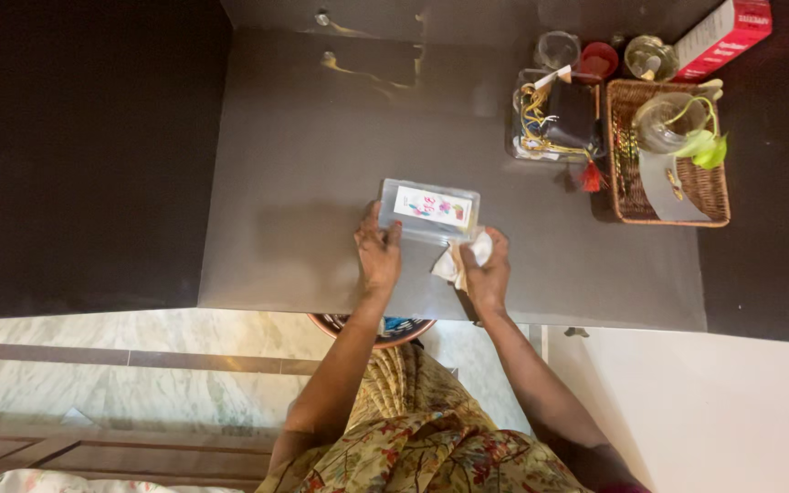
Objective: The person wipes a plastic storage box with a cloth, cleaning the lid, exterior, and interior surfaces.
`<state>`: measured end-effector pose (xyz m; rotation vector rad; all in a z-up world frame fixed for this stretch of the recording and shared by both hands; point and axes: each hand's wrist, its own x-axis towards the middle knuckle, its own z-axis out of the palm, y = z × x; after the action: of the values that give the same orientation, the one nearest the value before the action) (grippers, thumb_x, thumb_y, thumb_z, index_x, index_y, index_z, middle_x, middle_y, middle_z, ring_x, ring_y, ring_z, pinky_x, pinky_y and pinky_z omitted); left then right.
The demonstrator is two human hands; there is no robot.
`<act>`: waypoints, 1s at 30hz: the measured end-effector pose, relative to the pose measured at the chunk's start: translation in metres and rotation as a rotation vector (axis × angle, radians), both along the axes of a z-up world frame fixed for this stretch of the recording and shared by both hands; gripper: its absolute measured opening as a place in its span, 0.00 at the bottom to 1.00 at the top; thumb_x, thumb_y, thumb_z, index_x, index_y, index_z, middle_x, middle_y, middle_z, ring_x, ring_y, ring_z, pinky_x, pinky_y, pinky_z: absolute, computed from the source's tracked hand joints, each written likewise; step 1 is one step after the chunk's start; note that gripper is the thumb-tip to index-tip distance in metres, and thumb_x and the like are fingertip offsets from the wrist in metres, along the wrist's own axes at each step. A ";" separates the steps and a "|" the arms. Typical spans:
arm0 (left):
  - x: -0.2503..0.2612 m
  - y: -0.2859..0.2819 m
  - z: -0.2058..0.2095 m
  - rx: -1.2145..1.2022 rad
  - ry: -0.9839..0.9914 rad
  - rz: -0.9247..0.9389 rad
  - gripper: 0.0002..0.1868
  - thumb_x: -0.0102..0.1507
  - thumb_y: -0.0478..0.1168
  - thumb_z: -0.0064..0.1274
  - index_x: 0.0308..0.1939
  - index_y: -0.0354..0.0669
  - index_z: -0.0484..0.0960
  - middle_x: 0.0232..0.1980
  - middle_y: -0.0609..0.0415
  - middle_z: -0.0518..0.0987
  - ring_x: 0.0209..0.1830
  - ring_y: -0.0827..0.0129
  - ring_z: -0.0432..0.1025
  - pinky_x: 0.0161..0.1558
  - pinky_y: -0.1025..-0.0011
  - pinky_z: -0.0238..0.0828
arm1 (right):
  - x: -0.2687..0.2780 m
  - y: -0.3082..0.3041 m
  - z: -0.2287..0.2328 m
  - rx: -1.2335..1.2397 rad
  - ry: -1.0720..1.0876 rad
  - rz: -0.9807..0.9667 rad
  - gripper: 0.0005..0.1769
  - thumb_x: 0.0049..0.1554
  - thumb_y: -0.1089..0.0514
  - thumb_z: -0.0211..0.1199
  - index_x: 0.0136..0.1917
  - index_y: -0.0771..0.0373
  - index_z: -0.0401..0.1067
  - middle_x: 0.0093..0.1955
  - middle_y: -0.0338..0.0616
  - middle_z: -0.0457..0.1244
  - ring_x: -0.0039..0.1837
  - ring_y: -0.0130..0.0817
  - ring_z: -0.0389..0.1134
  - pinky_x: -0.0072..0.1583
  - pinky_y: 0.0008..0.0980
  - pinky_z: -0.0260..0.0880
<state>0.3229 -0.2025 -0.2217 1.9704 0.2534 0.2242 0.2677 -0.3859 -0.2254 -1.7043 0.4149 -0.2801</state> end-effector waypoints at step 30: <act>0.132 -0.051 -0.023 0.342 -0.430 -0.044 0.20 0.62 0.35 0.60 0.59 0.51 0.84 0.70 0.44 0.69 0.67 0.47 0.64 0.67 0.57 0.65 | 0.136 -0.013 -0.010 -0.815 -0.229 0.088 0.20 0.63 0.56 0.61 0.69 0.55 0.72 0.61 0.63 0.61 0.55 0.61 0.69 0.55 0.51 0.72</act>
<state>0.4548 -0.2538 -0.2451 2.1997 -0.1167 0.6893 0.4040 -0.3985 -0.2350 -2.4393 0.0395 -0.6321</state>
